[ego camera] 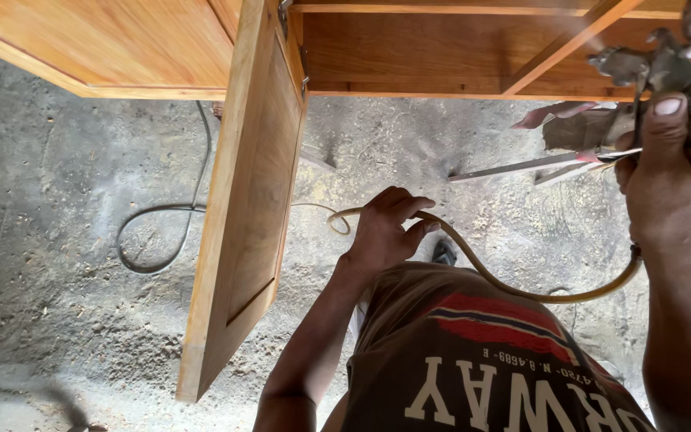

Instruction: The person uses a spray gun to apply a finish to the interior and exterior surfaces of a wooden cabinet. They move around the cabinet, spraying the inside shelves, the door, and the frame while holding the air hose.

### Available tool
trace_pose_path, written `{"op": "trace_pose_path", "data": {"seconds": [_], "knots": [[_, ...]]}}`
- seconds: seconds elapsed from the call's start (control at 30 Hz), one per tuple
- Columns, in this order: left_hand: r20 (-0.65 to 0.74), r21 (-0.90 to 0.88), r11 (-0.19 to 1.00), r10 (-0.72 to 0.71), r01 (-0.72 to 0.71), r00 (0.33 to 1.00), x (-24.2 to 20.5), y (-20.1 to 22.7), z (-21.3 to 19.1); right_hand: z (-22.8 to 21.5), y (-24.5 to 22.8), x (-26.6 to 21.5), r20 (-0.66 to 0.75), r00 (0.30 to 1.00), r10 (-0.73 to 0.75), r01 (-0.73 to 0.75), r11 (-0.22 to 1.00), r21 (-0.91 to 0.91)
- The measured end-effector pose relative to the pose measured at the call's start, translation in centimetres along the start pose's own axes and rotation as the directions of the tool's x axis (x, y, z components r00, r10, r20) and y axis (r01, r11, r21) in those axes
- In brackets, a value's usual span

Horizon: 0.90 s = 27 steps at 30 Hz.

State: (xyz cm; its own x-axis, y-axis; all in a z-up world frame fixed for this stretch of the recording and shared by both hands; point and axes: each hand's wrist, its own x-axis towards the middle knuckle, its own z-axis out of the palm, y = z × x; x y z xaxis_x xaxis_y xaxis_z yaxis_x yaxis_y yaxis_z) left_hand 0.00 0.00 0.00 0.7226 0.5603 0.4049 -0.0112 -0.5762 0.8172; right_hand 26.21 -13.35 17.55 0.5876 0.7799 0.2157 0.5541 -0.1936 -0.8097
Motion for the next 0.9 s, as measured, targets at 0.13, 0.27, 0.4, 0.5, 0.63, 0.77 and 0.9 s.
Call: {"op": "trace_pose_path", "data": {"seconds": [0.13,0.27,0.4,0.5,0.63,0.77,0.9], "knots": [[0.018,-0.028,1.000,-0.005,0.006,1.000,0.5,-0.2,0.0,2.4,-2.5,-0.6,-0.008,1.000,0.013,-0.013,0.999,-0.046],[0.042,-0.038,0.999,-0.009,0.010,0.999,0.5,-0.2,-0.1,4.0,-5.2,-0.4,0.014,0.994,0.104,-0.102,0.990,-0.098],[0.031,-0.024,1.000,-0.004,0.005,1.000,0.6,-0.3,-0.3,4.9,-6.1,0.1,0.141,0.990,-0.001,-0.005,0.999,0.039],[0.059,-0.028,0.998,-0.047,0.049,0.997,0.7,-0.4,0.0,4.5,-5.0,0.0,0.163,0.985,0.063,-0.045,0.993,-0.112],[0.051,-0.062,0.998,-0.023,0.027,0.998,0.3,-0.1,0.4,2.7,-3.0,-0.7,0.031,0.996,0.089,-0.085,0.990,-0.113],[0.035,-0.032,0.999,0.008,-0.006,0.999,0.4,0.2,0.9,1.7,-2.3,-2.4,-0.046,0.999,0.024,-0.033,0.979,-0.203],[0.049,-0.004,0.999,-0.041,0.041,0.998,0.4,-0.1,0.7,3.5,-1.4,-1.6,-0.041,0.999,0.011,-0.011,1.000,0.004]]}}
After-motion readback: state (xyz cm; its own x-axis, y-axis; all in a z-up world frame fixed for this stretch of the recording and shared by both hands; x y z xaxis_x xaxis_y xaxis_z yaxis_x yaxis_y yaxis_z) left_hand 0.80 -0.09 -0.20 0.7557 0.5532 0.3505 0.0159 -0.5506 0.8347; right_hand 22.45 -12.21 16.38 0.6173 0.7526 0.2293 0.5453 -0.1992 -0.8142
